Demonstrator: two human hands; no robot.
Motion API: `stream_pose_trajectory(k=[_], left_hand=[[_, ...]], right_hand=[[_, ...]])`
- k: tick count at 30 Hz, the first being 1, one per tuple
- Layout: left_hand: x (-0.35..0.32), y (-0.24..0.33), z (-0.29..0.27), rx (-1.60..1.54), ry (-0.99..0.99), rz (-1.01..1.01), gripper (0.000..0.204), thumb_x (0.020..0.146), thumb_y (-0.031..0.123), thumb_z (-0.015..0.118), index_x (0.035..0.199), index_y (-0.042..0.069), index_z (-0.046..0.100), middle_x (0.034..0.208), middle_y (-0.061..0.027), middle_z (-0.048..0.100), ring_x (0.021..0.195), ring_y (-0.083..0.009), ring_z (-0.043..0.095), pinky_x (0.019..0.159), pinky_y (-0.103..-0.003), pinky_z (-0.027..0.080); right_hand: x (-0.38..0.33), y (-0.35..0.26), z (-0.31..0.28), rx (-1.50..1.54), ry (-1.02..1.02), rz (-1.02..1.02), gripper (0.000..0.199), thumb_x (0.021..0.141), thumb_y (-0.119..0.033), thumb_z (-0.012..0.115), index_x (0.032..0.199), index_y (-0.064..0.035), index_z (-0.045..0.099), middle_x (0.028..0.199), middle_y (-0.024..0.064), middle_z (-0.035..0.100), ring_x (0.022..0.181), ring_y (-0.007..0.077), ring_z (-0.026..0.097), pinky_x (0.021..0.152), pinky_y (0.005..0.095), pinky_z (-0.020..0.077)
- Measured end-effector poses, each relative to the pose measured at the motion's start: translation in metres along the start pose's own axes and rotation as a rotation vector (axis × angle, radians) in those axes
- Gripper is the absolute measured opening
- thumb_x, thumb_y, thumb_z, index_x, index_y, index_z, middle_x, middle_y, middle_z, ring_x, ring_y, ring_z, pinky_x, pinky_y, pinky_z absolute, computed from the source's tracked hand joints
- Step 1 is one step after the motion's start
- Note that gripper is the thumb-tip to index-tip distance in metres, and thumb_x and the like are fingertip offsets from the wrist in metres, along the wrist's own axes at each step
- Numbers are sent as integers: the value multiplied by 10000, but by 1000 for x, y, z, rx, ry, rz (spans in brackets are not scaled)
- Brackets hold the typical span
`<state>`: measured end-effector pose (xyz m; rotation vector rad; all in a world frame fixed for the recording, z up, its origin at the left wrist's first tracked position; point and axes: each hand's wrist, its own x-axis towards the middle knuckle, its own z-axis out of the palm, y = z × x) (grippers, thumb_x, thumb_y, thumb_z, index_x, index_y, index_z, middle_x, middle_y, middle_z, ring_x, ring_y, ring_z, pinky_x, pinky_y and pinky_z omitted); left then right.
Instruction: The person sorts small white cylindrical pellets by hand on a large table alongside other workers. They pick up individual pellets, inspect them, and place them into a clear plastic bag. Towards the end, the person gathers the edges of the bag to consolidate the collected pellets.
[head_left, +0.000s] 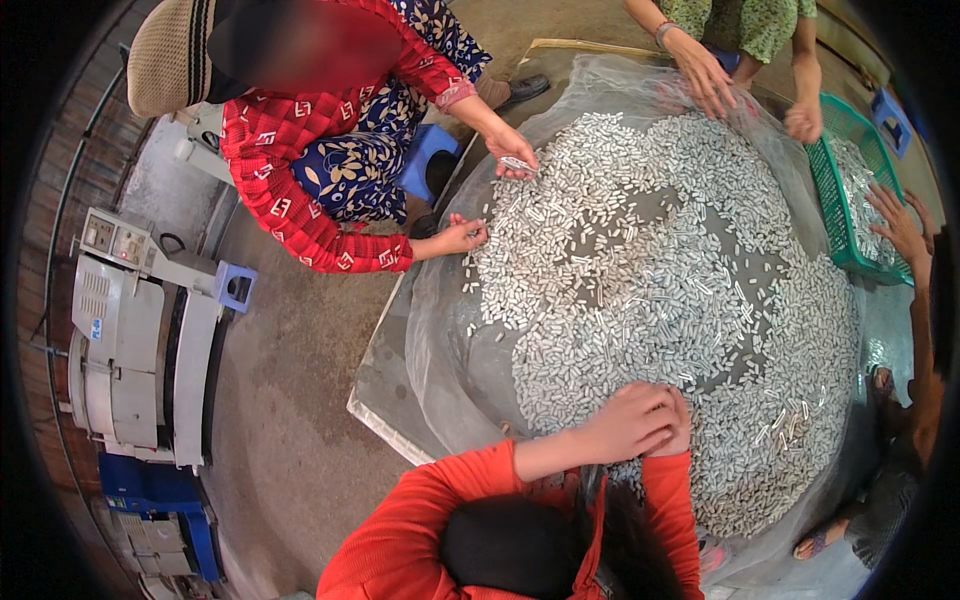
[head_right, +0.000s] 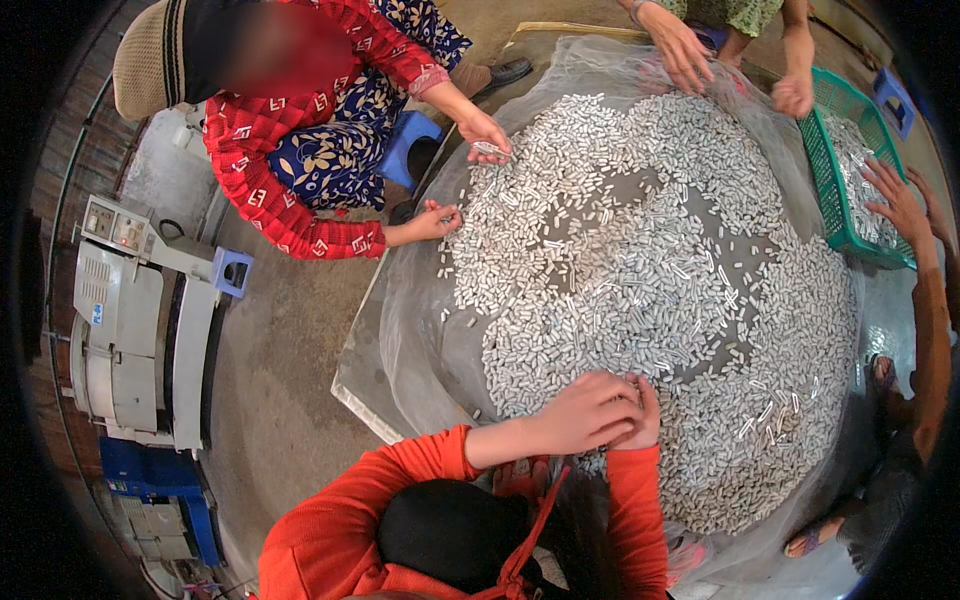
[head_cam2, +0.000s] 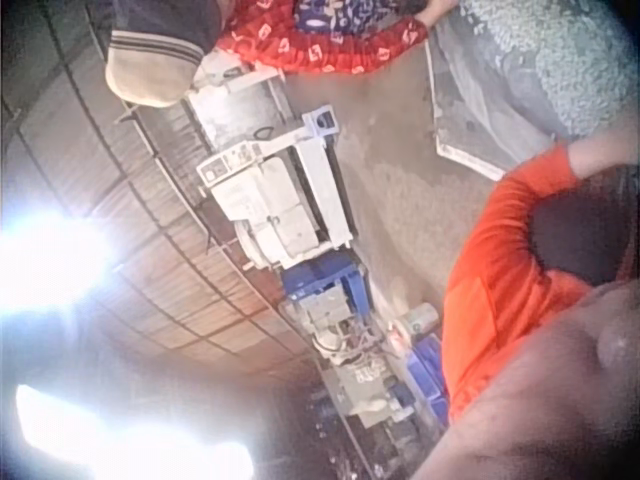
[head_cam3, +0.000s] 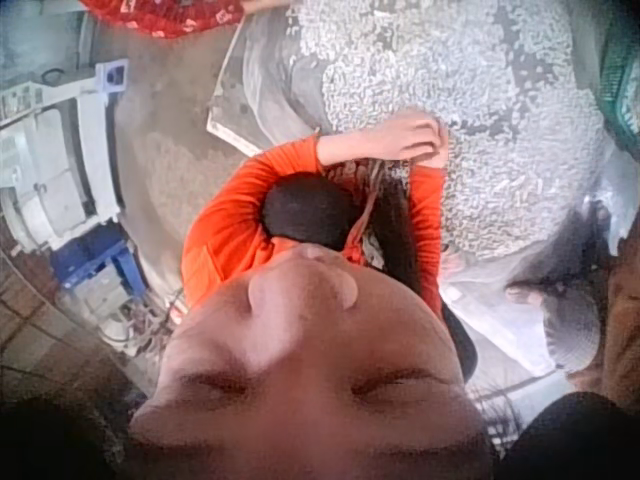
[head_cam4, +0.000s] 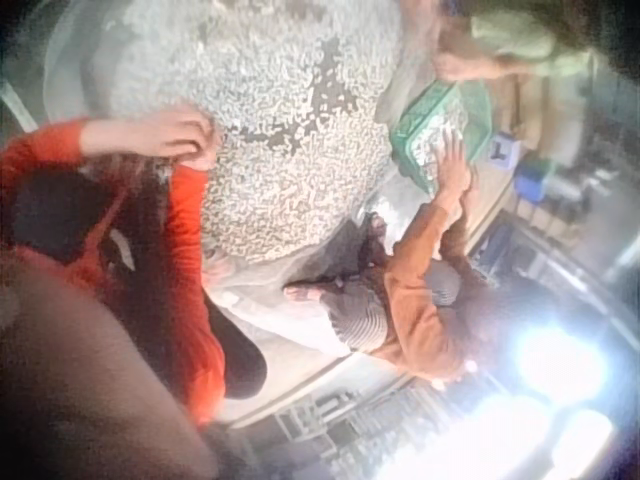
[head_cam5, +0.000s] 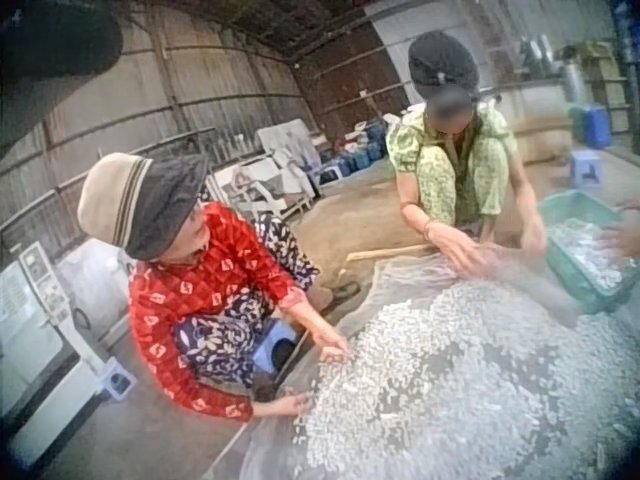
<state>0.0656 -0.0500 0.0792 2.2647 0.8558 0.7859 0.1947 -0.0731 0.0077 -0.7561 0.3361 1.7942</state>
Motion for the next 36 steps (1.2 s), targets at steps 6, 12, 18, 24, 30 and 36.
stream_pose_trajectory(k=[6, 12, 18, 24, 30, 36], left_hand=[[-6, -39, -65, -127, 283, -368, 375, 792, 109, 603, 1139, 52, 474, 989, -74, 556, 826, -208, 560, 794, -339, 431], [-8, -52, -197, -256, 1067, -263, 647, 854, 19, 504, 1383, 38, 131, 980, -87, 558, 888, -130, 532, 760, -271, 445], [-54, -83, -165, -300, 763, -546, 369, 861, 75, 520, 1219, 41, 436, 917, -15, 535, 832, -92, 495, 755, -238, 423], [-64, -65, -58, -643, 279, -620, 420, 855, 79, 543, 1251, 86, 400, 868, 9, 512, 744, -58, 484, 677, -203, 412], [-45, -53, -45, -677, 72, -553, 389, 870, 55, 522, 1243, 41, 416, 877, -1, 519, 779, -60, 479, 722, -217, 403], [-49, -56, -49, -699, 110, -594, 363, 869, 53, 518, 1223, 39, 439, 872, 8, 521, 767, -54, 468, 725, -214, 393]], right_hand=[[7, -28, -11, 198, -83, 106, 209, 888, -280, 517, 790, -96, 532, 753, 25, 543, 710, 154, 532, 560, 276, 454], [11, -40, -18, 250, -51, 20, 208, 874, -251, 547, 813, -52, 540, 754, 62, 552, 687, 167, 538, 586, 258, 488], [8, -43, -18, 200, -67, -6, 182, 872, -215, 543, 834, -37, 545, 794, 86, 562, 736, 191, 554, 648, 295, 527], [9, -29, -25, 171, -75, 118, 229, 894, -295, 502, 770, -103, 508, 675, 6, 440, 589, 117, 419, 465, 241, 341], [7, -30, -18, 191, -28, 74, 211, 896, -279, 518, 782, -102, 522, 705, 2, 496, 587, 109, 463, 517, 239, 424], [6, -25, -8, 82, 7, -6, 166, 909, -227, 505, 868, -79, 568, 830, 37, 594, 712, 119, 563, 628, 256, 514]])
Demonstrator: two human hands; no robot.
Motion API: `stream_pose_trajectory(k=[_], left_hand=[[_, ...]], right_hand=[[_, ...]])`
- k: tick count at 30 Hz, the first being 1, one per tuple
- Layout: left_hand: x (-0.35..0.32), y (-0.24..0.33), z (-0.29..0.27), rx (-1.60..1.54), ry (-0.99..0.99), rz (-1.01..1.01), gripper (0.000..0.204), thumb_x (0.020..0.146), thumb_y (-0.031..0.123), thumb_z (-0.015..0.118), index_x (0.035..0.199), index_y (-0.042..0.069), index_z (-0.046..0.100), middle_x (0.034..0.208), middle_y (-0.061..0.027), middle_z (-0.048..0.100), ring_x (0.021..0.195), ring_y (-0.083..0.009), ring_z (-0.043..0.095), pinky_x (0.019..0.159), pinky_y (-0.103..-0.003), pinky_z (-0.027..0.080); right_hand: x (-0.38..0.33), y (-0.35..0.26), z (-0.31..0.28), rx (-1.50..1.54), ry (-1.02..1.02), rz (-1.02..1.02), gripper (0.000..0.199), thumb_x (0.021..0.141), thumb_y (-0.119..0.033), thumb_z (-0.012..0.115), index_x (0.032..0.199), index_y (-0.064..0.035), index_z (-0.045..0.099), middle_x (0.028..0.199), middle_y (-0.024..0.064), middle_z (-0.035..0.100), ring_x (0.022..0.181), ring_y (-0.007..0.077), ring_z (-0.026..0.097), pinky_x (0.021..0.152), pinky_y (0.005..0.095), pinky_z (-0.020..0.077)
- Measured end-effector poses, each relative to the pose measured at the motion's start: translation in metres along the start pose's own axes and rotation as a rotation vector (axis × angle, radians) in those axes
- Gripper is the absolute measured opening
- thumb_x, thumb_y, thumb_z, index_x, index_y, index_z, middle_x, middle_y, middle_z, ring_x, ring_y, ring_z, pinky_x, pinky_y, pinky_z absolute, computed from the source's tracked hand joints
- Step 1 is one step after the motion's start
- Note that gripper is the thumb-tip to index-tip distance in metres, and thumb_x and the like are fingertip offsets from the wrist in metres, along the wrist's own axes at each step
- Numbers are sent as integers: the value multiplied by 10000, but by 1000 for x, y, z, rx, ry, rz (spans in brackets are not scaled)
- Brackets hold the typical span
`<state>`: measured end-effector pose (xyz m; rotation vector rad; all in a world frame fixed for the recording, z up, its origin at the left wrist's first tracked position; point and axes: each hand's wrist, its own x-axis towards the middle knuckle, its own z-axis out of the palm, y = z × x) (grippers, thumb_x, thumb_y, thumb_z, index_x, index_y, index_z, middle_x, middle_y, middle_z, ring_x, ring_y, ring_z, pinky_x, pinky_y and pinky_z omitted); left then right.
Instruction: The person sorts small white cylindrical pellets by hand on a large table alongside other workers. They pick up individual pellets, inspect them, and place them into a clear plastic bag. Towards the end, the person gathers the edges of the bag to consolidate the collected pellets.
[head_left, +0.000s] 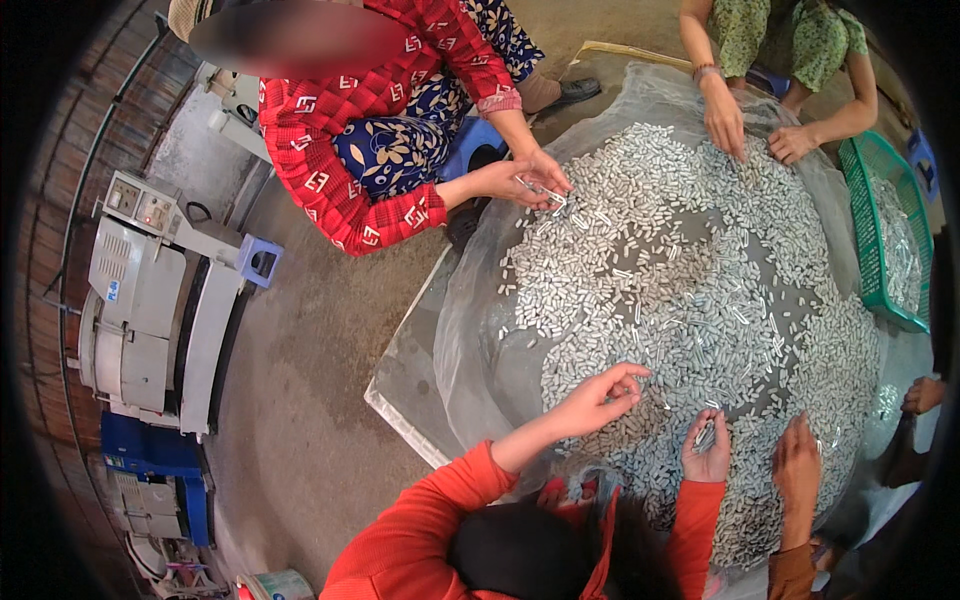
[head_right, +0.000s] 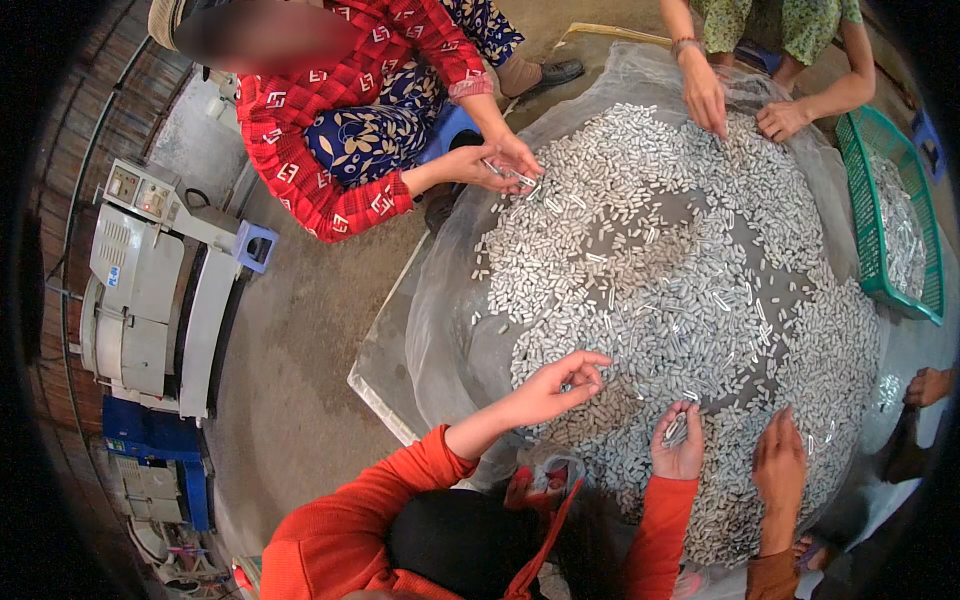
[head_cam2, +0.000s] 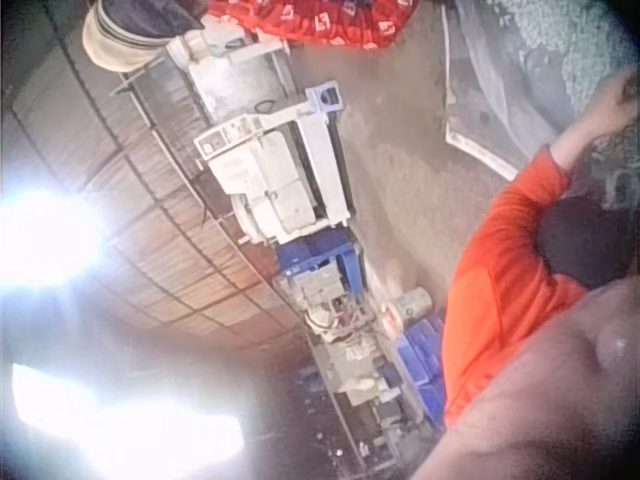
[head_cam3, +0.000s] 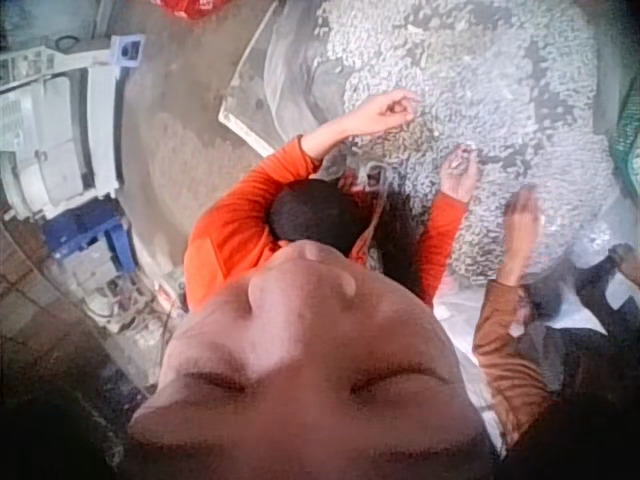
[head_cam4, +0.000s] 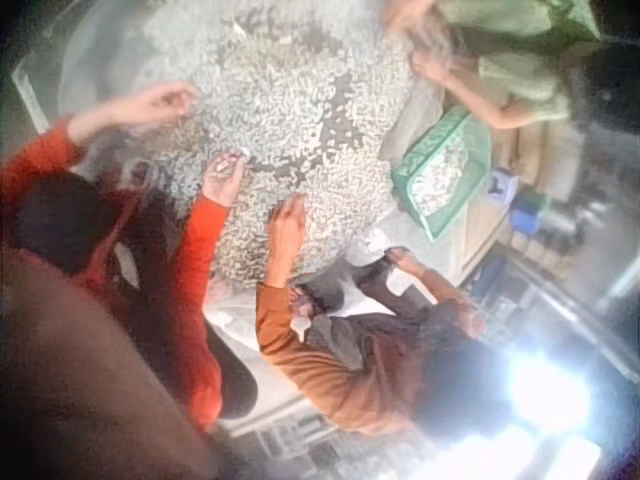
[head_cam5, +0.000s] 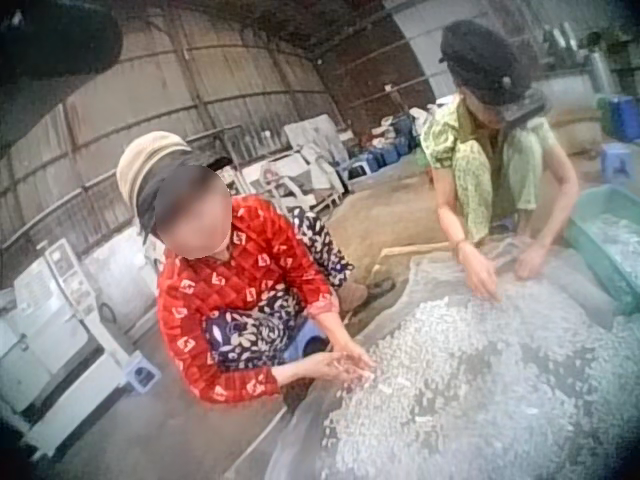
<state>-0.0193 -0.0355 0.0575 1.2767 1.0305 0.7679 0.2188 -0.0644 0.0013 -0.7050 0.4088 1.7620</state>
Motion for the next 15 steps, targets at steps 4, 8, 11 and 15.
stream_pose_trajectory(k=[4, 8, 11, 15], left_hand=[[1, 2, 3, 27, -19, 18, 355, 866, 54, 521, 1212, 47, 443, 855, 11, 512, 741, -52, 454, 696, -211, 386], [2, -4, 6, 21, -16, 55, 344, 861, 50, 523, 1197, 55, 450, 841, 16, 502, 708, -45, 437, 660, -204, 378], [1, -3, 3, 19, -41, -2, 386, 866, 43, 522, 1239, 53, 423, 896, -3, 526, 785, -56, 468, 737, -217, 394], [3, 12, 1, 22, -15, -13, 546, 857, 31, 522, 1343, 77, 277, 945, -27, 520, 767, -61, 464, 735, -218, 398]], right_hand=[[2, -3, -4, 76, -13, 65, 149, 909, -222, 506, 914, -81, 552, 844, 26, 571, 716, 114, 545, 627, 261, 513], [8, -6, -22, 96, -191, 157, 141, 910, -234, 506, 950, -102, 535, 837, 14, 541, 683, 98, 511, 569, 234, 466], [5, -3, -15, 71, -155, 133, 167, 904, -271, 513, 944, -110, 531, 825, 23, 531, 655, 100, 492, 535, 220, 425], [-2, -3, -7, -9, -82, 26, 241, 888, -343, 523, 914, -104, 530, 837, 53, 537, 669, 136, 516, 550, 241, 450]])
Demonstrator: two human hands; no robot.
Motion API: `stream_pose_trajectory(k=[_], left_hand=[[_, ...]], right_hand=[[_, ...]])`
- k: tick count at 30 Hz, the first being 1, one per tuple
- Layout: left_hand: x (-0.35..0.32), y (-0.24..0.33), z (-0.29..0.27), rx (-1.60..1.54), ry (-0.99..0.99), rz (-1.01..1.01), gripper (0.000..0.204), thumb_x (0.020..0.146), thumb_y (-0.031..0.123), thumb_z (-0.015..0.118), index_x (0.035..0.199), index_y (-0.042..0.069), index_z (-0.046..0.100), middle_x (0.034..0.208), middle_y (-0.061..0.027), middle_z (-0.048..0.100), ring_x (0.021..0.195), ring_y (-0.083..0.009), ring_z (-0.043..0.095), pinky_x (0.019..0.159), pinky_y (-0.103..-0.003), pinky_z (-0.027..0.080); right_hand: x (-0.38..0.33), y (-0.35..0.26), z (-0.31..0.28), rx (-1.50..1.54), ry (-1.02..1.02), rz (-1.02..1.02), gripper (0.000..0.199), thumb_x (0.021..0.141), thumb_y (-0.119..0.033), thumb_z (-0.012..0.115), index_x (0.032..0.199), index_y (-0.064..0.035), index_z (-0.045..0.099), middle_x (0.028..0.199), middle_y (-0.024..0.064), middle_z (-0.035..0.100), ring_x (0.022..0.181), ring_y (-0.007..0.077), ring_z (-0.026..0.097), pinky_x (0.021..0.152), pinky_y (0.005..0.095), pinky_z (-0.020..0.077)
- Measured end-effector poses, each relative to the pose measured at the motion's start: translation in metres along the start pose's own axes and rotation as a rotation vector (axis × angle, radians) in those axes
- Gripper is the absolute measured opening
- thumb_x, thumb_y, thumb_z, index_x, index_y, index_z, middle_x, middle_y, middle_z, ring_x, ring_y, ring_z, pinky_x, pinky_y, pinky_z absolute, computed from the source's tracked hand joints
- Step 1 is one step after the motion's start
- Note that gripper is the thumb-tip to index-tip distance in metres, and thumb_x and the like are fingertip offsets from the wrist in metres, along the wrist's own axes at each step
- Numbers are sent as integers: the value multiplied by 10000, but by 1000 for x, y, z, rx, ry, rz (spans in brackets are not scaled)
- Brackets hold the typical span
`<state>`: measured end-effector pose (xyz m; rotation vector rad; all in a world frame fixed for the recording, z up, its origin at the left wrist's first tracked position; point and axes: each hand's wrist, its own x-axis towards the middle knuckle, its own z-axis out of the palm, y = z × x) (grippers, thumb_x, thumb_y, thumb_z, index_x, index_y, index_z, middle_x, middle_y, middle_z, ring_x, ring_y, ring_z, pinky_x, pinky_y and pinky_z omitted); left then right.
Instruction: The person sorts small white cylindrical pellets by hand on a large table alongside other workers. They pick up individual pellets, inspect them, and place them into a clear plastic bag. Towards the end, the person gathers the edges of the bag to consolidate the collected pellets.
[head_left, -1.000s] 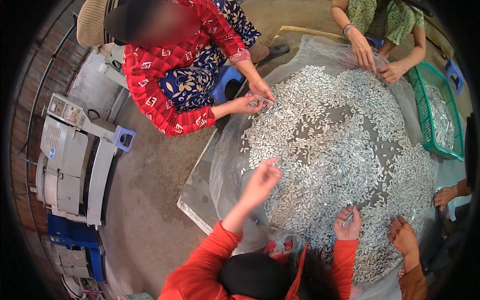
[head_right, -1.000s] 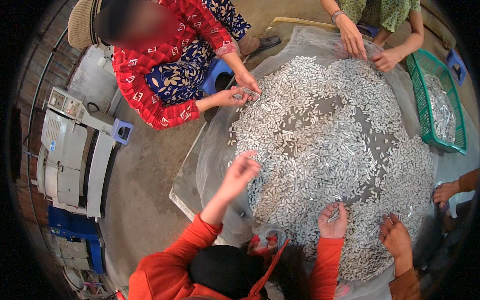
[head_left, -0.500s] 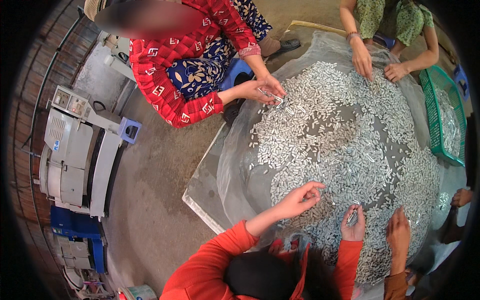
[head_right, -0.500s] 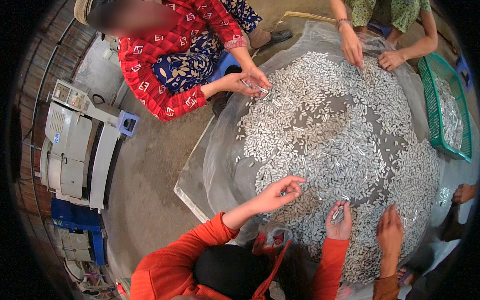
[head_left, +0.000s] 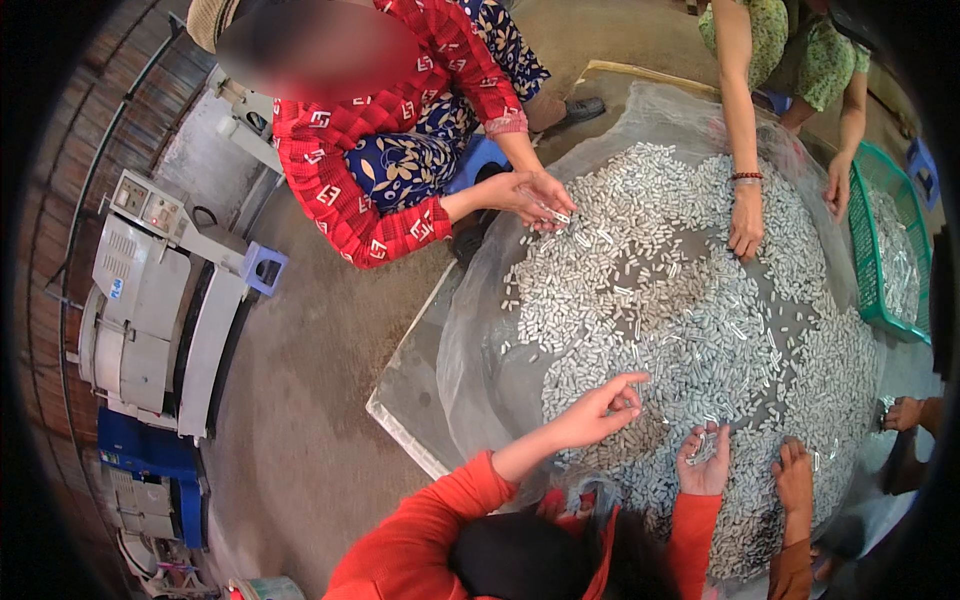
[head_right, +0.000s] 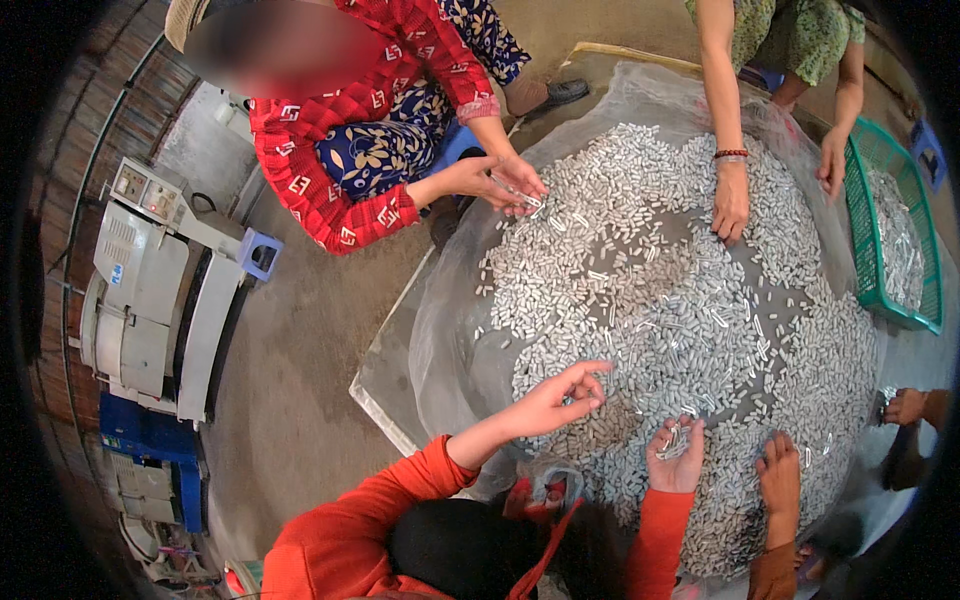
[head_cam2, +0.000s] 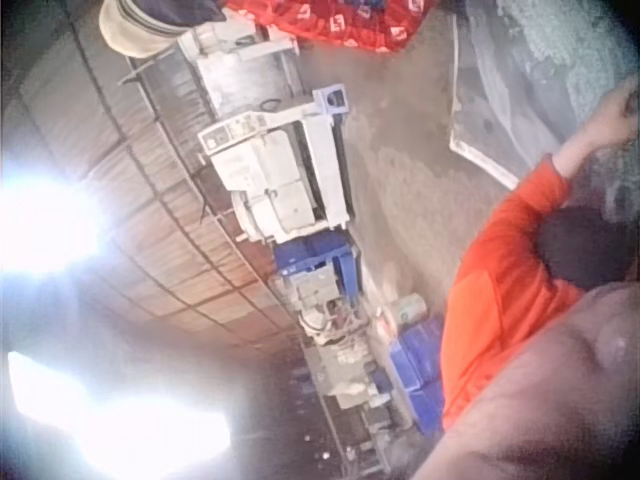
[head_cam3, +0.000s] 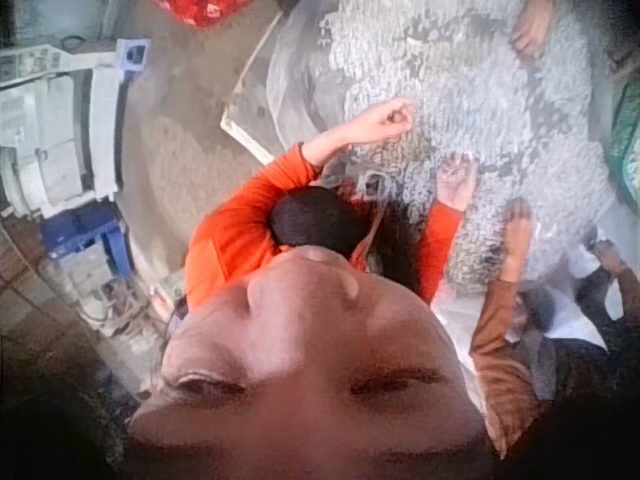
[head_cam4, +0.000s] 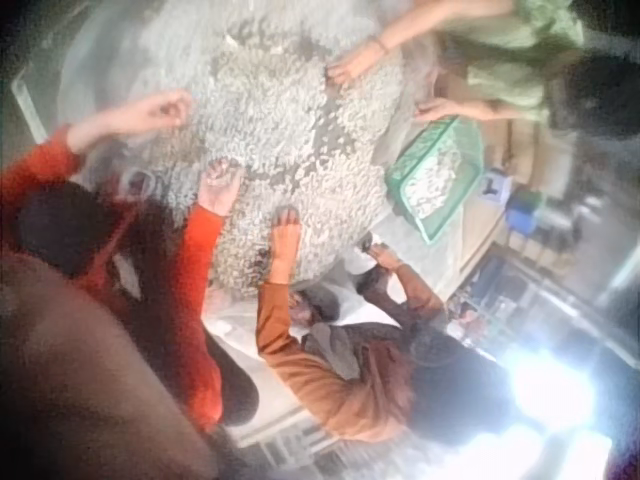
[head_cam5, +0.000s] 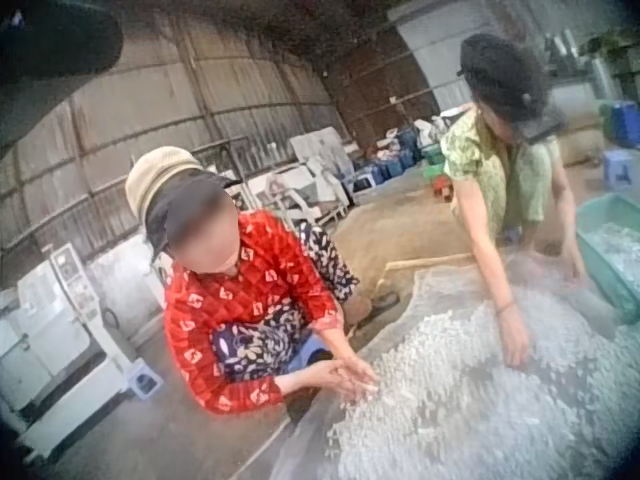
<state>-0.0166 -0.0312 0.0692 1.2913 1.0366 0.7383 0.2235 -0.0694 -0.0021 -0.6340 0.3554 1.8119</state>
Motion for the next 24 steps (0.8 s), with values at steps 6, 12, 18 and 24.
stream_pose_trajectory(k=[6, 12, 18, 24], left_hand=[[14, 26, -10, -9, 225, 193, 721, 843, 8, 521, 1415, 103, 92, 1008, -73, 508, 778, -83, 474, 773, -238, 405], [9, 19, 10, 21, 27, 66, 669, 844, 9, 519, 1399, 90, 154, 1000, -64, 518, 825, -92, 494, 775, -241, 410], [-3, 1, 29, 64, -144, 47, 597, 840, 34, 543, 1361, 79, 254, 949, -58, 545, 809, -113, 516, 758, -264, 427], [-4, 3, 34, 124, -193, 7, 448, 842, 72, 554, 1264, 61, 406, 953, -63, 558, 819, -140, 536, 747, -284, 445]], right_hand=[[-4, -2, 16, 59, 27, -25, 262, 886, -344, 517, 844, -88, 551, 844, 71, 584, 728, 179, 571, 609, 285, 515], [2, -3, -4, -1, -4, -36, 270, 894, -287, 513, 1035, -64, 571, 817, 40, 592, 729, 146, 566, 646, 264, 513], [3, -1, 0, 1, 20, -31, 262, 894, -291, 504, 992, -57, 572, 811, 38, 592, 706, 146, 567, 621, 259, 506], [1, -1, 5, 50, 72, -18, 266, 886, -330, 509, 905, -72, 570, 811, 42, 594, 682, 149, 570, 594, 260, 498]])
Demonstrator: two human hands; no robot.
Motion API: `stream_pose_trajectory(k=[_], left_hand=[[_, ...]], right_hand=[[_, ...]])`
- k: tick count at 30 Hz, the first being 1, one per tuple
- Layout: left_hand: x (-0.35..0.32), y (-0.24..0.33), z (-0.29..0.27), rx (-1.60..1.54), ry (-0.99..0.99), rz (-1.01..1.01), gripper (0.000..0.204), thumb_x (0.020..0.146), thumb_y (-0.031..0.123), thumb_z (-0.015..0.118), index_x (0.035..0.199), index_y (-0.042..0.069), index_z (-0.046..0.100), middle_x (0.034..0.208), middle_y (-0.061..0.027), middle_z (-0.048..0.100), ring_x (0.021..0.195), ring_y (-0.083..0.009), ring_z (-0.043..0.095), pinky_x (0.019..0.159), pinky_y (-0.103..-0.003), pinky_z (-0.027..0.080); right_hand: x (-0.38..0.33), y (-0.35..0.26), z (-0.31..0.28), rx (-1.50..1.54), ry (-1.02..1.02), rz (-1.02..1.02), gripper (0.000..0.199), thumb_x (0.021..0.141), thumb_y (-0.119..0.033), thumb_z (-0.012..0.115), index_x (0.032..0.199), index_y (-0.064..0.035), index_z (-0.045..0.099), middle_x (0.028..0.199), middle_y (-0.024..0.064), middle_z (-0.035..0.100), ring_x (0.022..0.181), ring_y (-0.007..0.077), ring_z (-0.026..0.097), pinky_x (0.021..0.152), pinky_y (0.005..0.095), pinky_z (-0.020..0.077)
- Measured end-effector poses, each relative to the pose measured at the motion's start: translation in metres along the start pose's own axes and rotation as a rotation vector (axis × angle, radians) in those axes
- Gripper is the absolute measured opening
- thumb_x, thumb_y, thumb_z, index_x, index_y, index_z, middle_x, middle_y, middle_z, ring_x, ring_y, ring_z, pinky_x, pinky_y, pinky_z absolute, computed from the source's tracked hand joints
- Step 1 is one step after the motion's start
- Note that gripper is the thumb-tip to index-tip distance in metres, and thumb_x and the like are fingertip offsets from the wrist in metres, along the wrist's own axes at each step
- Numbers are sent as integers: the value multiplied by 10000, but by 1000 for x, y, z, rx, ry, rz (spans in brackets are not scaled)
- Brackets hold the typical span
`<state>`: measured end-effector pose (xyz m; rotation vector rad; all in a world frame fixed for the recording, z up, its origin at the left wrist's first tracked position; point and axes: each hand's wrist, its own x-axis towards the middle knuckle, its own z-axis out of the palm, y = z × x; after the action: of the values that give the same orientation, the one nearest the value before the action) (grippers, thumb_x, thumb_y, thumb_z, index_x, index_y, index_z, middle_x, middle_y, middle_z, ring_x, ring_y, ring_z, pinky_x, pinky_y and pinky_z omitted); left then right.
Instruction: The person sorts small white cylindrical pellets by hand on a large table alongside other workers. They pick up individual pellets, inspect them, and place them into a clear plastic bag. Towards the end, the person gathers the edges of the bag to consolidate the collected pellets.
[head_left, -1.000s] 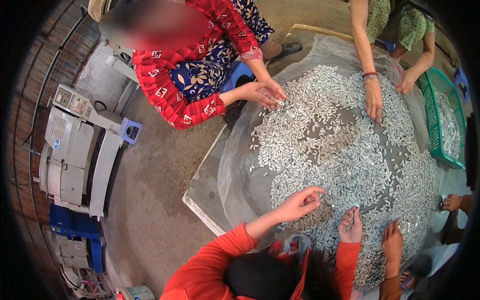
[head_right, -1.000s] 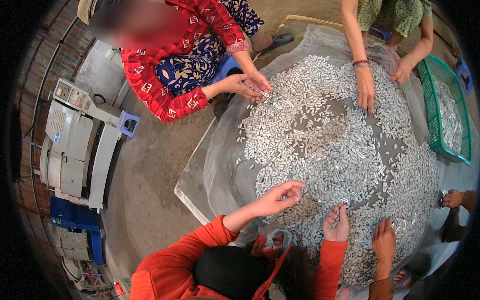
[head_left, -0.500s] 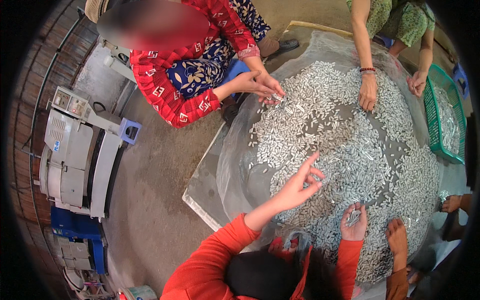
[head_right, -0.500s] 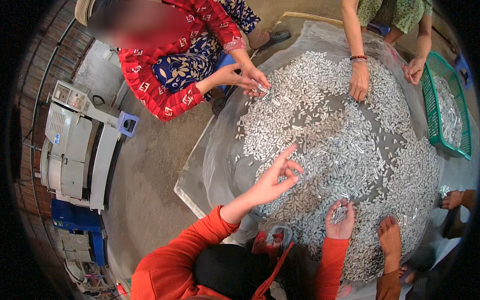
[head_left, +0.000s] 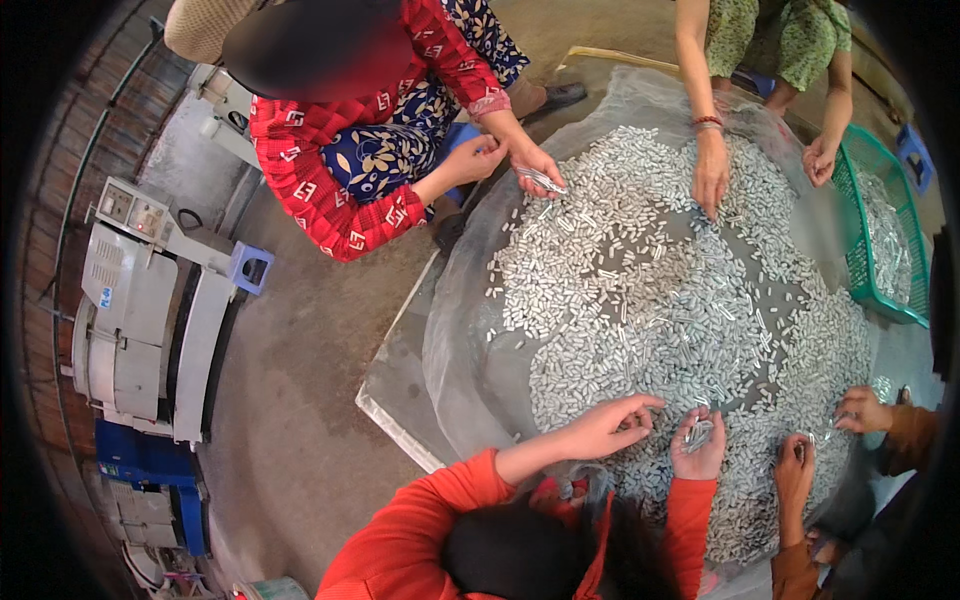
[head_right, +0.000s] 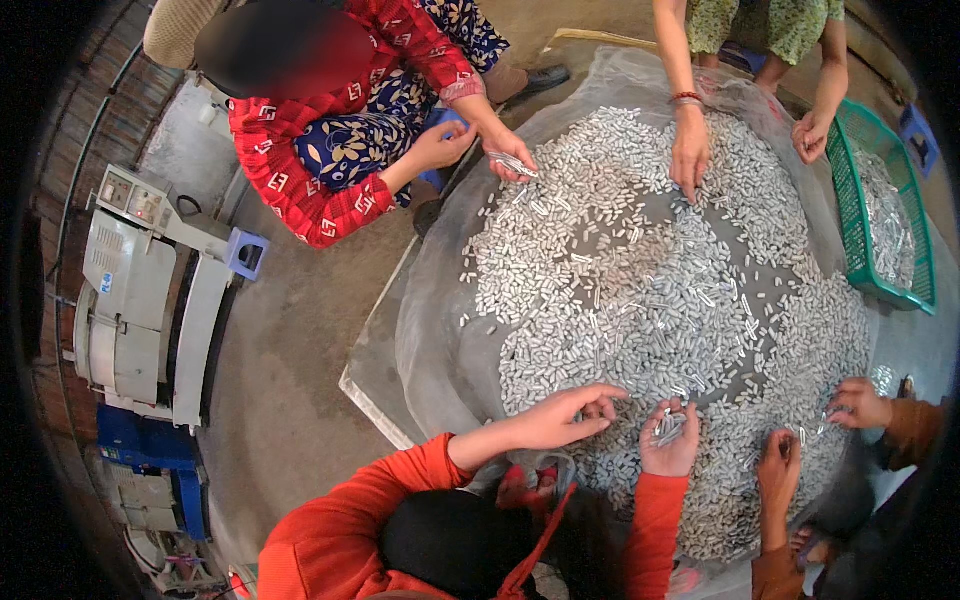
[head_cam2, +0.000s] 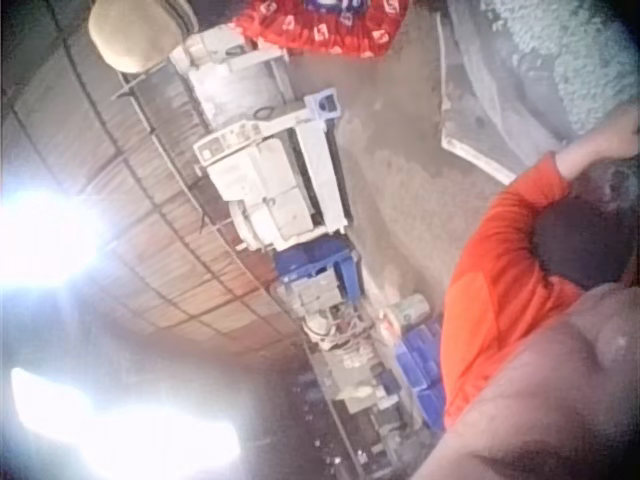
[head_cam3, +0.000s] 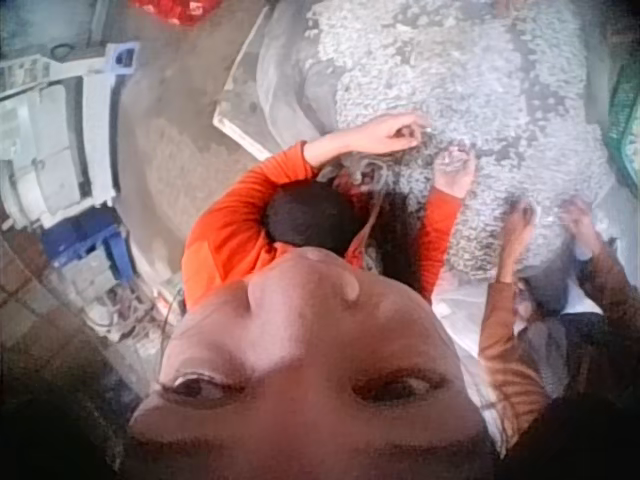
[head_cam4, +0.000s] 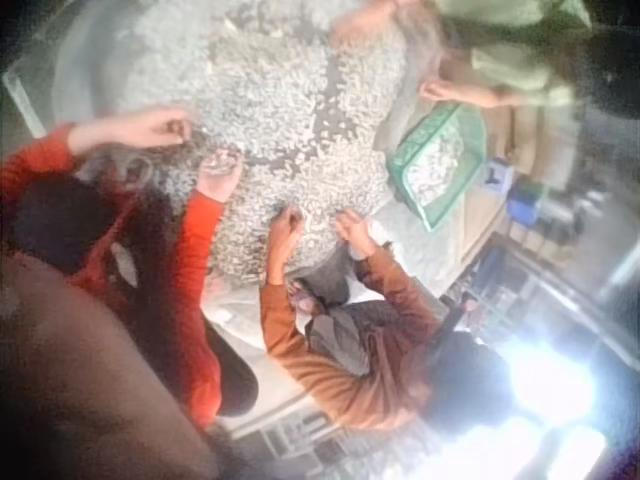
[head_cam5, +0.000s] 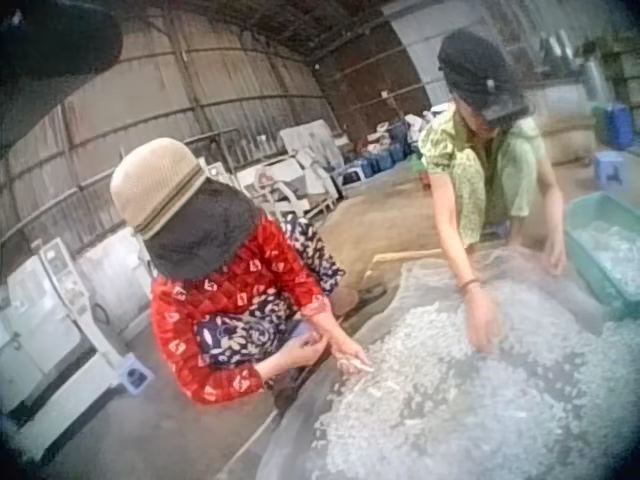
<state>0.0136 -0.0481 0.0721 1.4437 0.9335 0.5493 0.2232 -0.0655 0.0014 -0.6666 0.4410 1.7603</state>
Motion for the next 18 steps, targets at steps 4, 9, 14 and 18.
stream_pose_trajectory(k=[4, 9, 14, 18], left_hand=[[3, 0, 12, 97, -72, 32, 358, 837, 92, 557, 1186, 59, 487, 952, -75, 564, 848, -172, 562, 750, -295, 458], [-8, -16, 4, 167, -323, 67, 276, 825, 163, 562, 1084, 70, 542, 941, -117, 576, 837, -253, 594, 730, -341, 473], [11, -25, -48, 334, 104, 28, 235, 829, 143, 557, 1042, 46, 576, 964, -121, 589, 841, -242, 587, 738, -335, 465], [48, -60, -84, 520, 438, -8, 275, 839, 167, 539, 1091, 58, 561, 994, -168, 571, 942, -300, 550, 799, -351, 445]], right_hand=[[2, -7, -9, -22, -62, -17, 257, 882, -351, 517, 802, -108, 539, 748, 19, 548, 658, 136, 531, 583, 250, 475], [-8, 2, 3, -121, 121, -70, 117, 857, -192, 585, 888, -90, 536, 790, 37, 528, 705, 135, 508, 585, 235, 460], [-2, -13, -19, -277, -97, -31, 192, 862, -73, 548, 1052, -60, 518, 842, 39, 531, 657, 76, 445, 522, 177, 380], [13, -5, -29, -717, 16, -141, 209, 865, -52, 504, 1071, -21, 526, 868, 87, 565, 676, 129, 495, 558, 236, 413]])
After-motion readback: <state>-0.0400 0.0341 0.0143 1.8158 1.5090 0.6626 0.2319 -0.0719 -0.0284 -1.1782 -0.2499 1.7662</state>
